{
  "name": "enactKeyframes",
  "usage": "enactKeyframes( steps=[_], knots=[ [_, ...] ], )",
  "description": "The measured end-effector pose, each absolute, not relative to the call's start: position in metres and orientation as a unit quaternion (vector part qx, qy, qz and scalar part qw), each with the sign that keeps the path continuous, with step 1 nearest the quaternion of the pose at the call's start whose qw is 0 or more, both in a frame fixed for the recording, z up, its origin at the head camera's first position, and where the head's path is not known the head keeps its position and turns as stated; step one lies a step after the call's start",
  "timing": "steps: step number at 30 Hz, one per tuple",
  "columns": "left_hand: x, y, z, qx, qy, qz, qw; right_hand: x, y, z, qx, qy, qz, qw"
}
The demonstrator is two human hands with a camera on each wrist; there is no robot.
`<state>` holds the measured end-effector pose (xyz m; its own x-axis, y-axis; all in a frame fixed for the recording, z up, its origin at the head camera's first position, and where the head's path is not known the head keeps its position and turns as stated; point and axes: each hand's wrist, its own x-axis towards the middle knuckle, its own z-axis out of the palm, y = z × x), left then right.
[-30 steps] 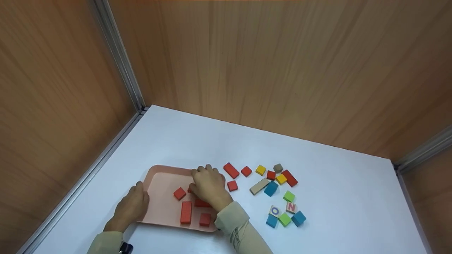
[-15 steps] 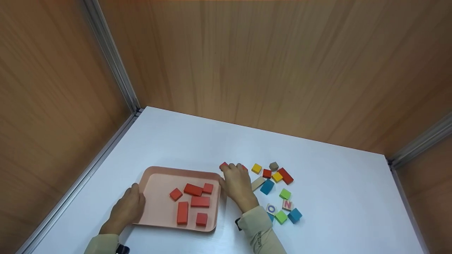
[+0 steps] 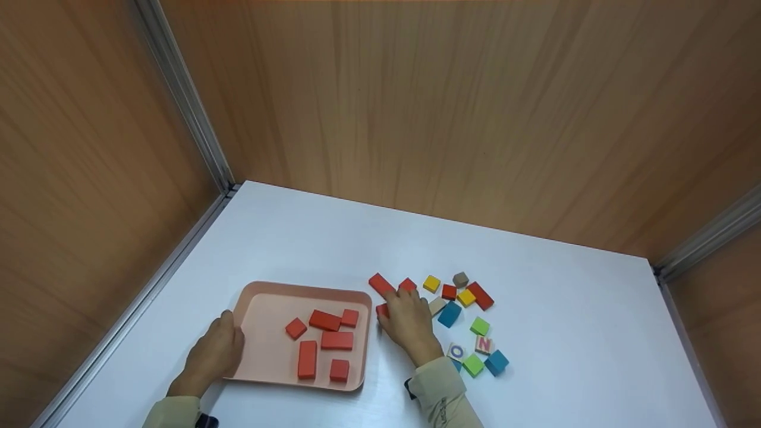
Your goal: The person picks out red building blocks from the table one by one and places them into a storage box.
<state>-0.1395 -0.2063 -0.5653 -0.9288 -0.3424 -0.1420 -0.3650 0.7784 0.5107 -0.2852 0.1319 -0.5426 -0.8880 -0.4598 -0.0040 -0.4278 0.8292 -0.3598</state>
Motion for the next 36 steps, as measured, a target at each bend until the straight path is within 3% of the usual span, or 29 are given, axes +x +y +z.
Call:
enactKeyframes(
  steps=[14, 36],
  knots=[
    [-0.139, -0.204, -0.567, -0.185, 0.941, 0.283, 0.009, -0.288, 0.133, -0.549, -0.235, 0.952, -0.189, 0.058],
    [-0.139, -0.205, -0.566, -0.182, 0.948, 0.263, 0.01, -0.289, 0.088, -0.505, -0.288, 0.937, -0.196, 0.013]
  ],
)
